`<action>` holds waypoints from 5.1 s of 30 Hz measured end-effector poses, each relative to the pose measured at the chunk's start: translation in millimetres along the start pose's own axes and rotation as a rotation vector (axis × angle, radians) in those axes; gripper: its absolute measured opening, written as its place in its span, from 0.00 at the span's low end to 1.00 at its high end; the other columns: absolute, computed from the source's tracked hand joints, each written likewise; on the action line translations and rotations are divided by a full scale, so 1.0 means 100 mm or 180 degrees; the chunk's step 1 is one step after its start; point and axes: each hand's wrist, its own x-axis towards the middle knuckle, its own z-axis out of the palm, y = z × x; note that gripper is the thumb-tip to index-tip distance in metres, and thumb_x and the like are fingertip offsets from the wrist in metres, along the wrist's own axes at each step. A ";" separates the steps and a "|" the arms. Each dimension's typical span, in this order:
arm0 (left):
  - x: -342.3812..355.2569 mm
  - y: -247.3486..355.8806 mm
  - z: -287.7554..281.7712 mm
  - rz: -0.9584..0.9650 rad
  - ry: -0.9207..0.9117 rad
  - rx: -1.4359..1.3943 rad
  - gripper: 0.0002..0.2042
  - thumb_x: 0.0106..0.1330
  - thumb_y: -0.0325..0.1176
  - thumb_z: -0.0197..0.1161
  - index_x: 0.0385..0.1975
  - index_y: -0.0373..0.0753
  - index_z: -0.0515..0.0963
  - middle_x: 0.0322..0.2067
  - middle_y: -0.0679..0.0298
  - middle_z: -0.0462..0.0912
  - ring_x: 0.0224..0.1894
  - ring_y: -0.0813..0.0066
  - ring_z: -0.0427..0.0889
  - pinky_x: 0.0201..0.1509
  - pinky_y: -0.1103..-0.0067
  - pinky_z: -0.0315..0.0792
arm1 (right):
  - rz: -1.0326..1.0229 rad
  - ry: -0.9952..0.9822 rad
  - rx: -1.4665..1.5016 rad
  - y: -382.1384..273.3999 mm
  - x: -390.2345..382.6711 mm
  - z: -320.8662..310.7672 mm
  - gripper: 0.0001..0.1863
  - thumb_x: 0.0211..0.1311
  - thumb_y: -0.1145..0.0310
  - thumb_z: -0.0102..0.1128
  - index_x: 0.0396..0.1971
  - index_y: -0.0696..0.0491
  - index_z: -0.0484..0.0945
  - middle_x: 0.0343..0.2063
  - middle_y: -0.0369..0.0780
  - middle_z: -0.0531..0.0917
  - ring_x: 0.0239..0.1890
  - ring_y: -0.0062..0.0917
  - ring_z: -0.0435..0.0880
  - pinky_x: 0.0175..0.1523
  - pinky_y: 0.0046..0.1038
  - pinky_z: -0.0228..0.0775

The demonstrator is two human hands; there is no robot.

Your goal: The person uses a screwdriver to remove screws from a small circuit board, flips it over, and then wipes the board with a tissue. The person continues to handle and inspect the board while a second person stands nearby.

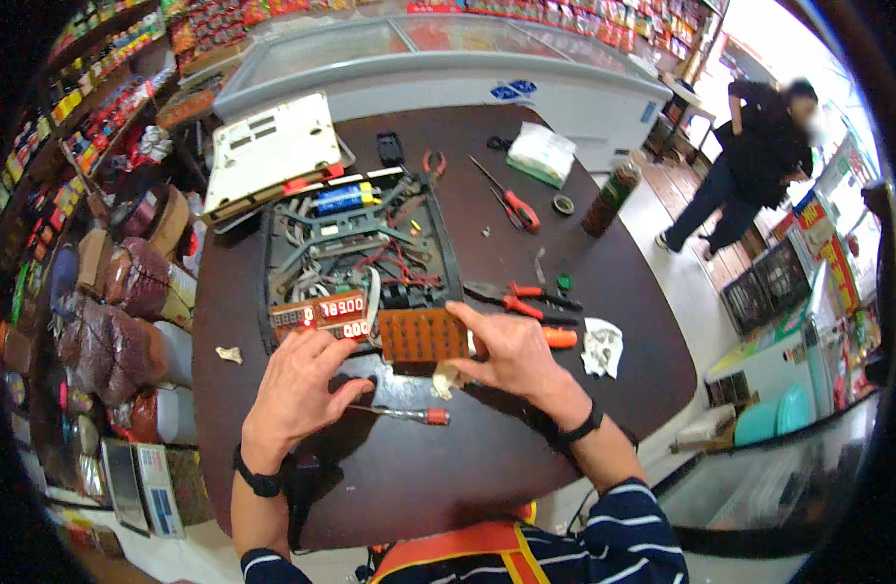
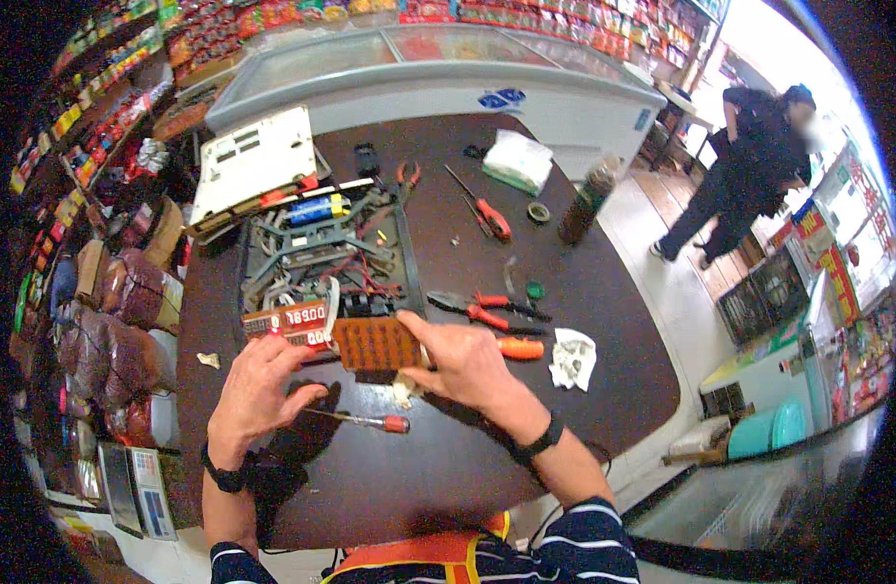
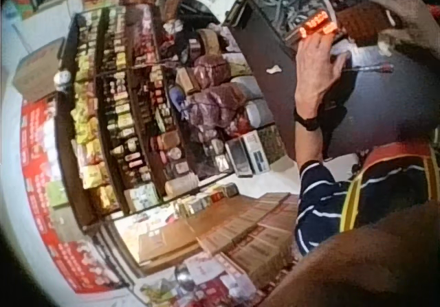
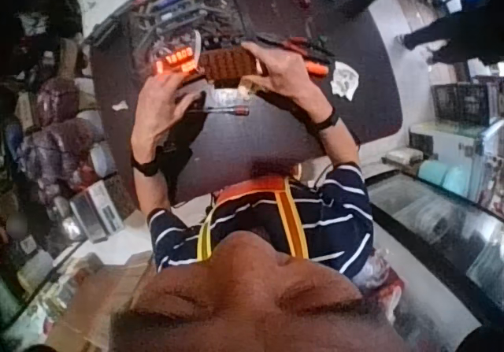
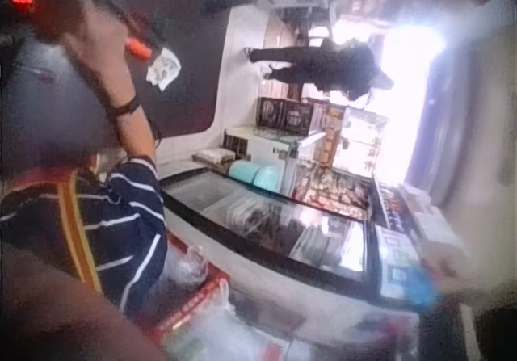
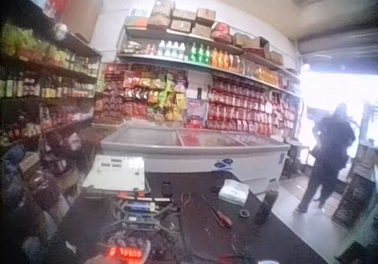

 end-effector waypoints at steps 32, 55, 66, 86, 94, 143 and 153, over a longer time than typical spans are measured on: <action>-0.05 1.04 1.23 0.0385 -0.0240 0.0670 0.32 0.62 0.49 0.78 0.60 0.32 0.83 0.59 0.47 0.82 0.62 0.50 0.79 0.69 0.57 0.70 | 0.0167 -0.0231 -0.0106 -0.22 0.23 -0.22 0.46 0.51 0.60 0.88 0.72 0.52 0.75 0.35 0.44 0.89 0.36 0.41 0.92 0.39 0.41 0.83; 0.18 1.58 1.99 0.2348 -0.0489 -0.0285 0.10 0.67 0.36 0.63 0.41 0.38 0.85 0.49 0.51 0.84 0.53 0.58 0.84 0.54 0.68 0.79 | -0.0132 -0.0230 0.0020 -0.01 0.57 -0.30 0.47 0.49 0.60 0.90 0.70 0.48 0.76 0.25 0.40 0.85 0.30 0.41 0.90 0.36 0.42 0.80; 0.34 1.63 2.02 0.1554 -0.0376 -0.0253 0.16 0.65 0.33 0.64 0.48 0.30 0.83 0.44 0.51 0.85 0.46 0.55 0.88 0.46 0.63 0.86 | -0.0130 -0.0342 0.0019 -0.07 0.59 -0.30 0.46 0.50 0.59 0.90 0.70 0.46 0.76 0.30 0.43 0.87 0.33 0.44 0.90 0.38 0.44 0.82; -0.12 1.52 1.65 0.1316 -0.0528 -0.1077 0.13 0.69 0.29 0.63 0.49 0.32 0.78 0.51 0.49 0.81 0.54 0.50 0.87 0.50 0.61 0.87 | 0.0220 -0.0466 0.0023 -0.21 0.56 -0.23 0.45 0.50 0.59 0.90 0.71 0.43 0.78 0.27 0.40 0.87 0.30 0.37 0.91 0.36 0.39 0.82; -1.77 0.55 0.35 -0.0062 -0.1460 -0.0620 0.14 0.72 0.28 0.60 0.55 0.34 0.77 0.60 0.46 0.79 0.64 0.45 0.83 0.60 0.61 0.85 | 0.0311 -0.0227 0.0310 -0.12 0.38 -0.05 0.46 0.47 0.58 0.92 0.70 0.45 0.79 0.27 0.41 0.86 0.29 0.36 0.90 0.35 0.39 0.81; -0.58 0.46 0.66 -0.0078 -0.0508 -0.0502 0.20 0.60 0.24 0.70 0.54 0.41 0.82 0.43 0.55 0.87 0.44 0.48 0.90 0.46 0.59 0.86 | 0.1010 -0.0048 0.1055 -0.04 0.04 -0.04 0.44 0.50 0.59 0.91 0.68 0.52 0.78 0.25 0.39 0.85 0.26 0.25 0.87 0.35 0.32 0.81; -0.50 0.29 0.42 -0.0507 0.0228 -0.0594 0.08 0.69 0.25 0.75 0.46 0.36 0.87 0.35 0.55 0.86 0.35 0.51 0.89 0.39 0.64 0.83 | 0.0872 -0.0287 0.1062 -0.35 -0.17 0.33 0.45 0.59 0.60 0.86 0.73 0.48 0.70 0.27 0.44 0.90 0.29 0.43 0.92 0.34 0.44 0.84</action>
